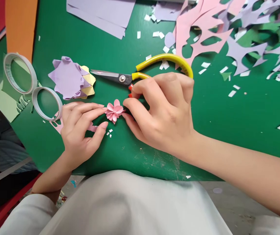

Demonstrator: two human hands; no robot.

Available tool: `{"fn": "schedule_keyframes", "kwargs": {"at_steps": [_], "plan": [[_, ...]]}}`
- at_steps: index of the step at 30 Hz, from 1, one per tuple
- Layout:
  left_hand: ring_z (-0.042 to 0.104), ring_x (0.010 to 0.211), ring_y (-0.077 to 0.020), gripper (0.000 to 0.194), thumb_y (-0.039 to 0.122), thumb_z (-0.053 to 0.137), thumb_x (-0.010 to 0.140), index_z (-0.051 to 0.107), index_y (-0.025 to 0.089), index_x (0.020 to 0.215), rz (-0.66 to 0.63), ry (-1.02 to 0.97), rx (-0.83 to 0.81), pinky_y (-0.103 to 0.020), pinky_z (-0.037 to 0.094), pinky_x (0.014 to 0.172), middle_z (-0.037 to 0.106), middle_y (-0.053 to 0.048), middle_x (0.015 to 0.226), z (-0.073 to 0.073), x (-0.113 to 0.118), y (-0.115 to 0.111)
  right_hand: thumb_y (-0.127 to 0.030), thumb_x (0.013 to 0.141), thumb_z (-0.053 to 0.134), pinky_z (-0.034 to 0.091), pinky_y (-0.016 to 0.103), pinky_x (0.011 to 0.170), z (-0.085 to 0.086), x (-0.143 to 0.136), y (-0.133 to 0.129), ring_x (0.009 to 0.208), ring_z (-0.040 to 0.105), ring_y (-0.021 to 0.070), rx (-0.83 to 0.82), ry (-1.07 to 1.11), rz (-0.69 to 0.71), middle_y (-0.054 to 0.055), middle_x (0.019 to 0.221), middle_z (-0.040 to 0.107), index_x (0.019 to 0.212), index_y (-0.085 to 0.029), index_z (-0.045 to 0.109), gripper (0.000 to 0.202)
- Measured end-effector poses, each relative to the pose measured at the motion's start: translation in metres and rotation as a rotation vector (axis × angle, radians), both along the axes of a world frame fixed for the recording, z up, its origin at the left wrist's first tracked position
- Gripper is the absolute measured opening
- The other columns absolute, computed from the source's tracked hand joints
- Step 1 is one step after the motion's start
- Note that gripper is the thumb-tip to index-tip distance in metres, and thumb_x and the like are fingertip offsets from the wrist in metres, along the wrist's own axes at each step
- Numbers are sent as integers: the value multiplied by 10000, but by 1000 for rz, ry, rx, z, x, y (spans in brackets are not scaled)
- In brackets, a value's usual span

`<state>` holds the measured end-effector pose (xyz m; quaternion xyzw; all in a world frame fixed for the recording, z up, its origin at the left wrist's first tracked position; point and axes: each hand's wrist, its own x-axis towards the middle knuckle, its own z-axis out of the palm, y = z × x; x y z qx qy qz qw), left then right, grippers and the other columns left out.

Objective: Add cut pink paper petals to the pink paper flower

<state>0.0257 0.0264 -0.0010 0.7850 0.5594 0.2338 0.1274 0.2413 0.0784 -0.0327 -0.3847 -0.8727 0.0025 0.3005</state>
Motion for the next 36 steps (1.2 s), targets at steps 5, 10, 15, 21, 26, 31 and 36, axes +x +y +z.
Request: {"fn": "schedule_keyframes", "kwargs": {"at_steps": [5, 10, 15, 21, 26, 31, 36], "plan": [[619, 944, -232, 198, 176, 671, 911, 667, 220, 1104, -4, -25, -43, -398, 495, 883, 768, -58, 1041, -1, -1, 0, -305, 872, 747, 421, 430, 796, -3, 1, 2, 910, 624, 243, -42, 67, 58, 35, 915, 712, 862, -220, 688, 104], [591, 912, -217, 250, 257, 674, 930, 631, 217, 1173, 33, -143, -115, -329, 515, 746, 746, -39, 897, 4, 1, -2, -289, 903, 697, 431, 431, 801, 5, 4, 4, 929, 611, 231, -175, 128, 149, 27, 913, 693, 856, -227, 692, 78], [605, 897, -175, 325, 405, 665, 951, 632, 223, 1219, 9, -386, -359, -236, 509, 616, 717, -39, 883, 9, -1, -4, -273, 951, 612, 498, 378, 764, 19, 1, 4, 838, 612, 179, -426, 255, 279, -1, 862, 666, 854, -258, 658, 108], [693, 928, -168, 233, 379, 681, 945, 665, 219, 1114, -59, -649, -590, -274, 605, 738, 716, -78, 1047, 12, -4, -2, -235, 964, 602, 545, 360, 829, 27, 1, 0, 842, 612, 157, -540, 360, 332, -10, 868, 663, 880, -258, 638, 94], [744, 778, -165, 137, 322, 712, 930, 645, 211, 977, -24, -863, -776, -322, 655, 724, 755, -44, 891, 12, -1, -3, -219, 953, 621, 556, 342, 805, 30, 2, -6, 822, 624, 151, -561, 372, 330, -22, 850, 666, 878, -266, 619, 89], [757, 839, -161, 130, 313, 720, 927, 630, 225, 896, 11, -862, -702, -322, 654, 779, 759, -23, 861, 12, 4, -5, -150, 916, 642, 548, 330, 706, 33, -1, -13, 754, 634, 154, -648, 433, 316, -20, 790, 663, 889, -245, 569, 124], [759, 782, -126, 98, 257, 697, 942, 617, 208, 915, -18, -1062, -814, -222, 644, 649, 742, -22, 889, 12, 4, -4, -27, 918, 523, 542, 287, 686, 31, 0, -13, 739, 646, 117, -697, 497, 418, -10, 824, 683, 958, -228, 559, 208]]}}
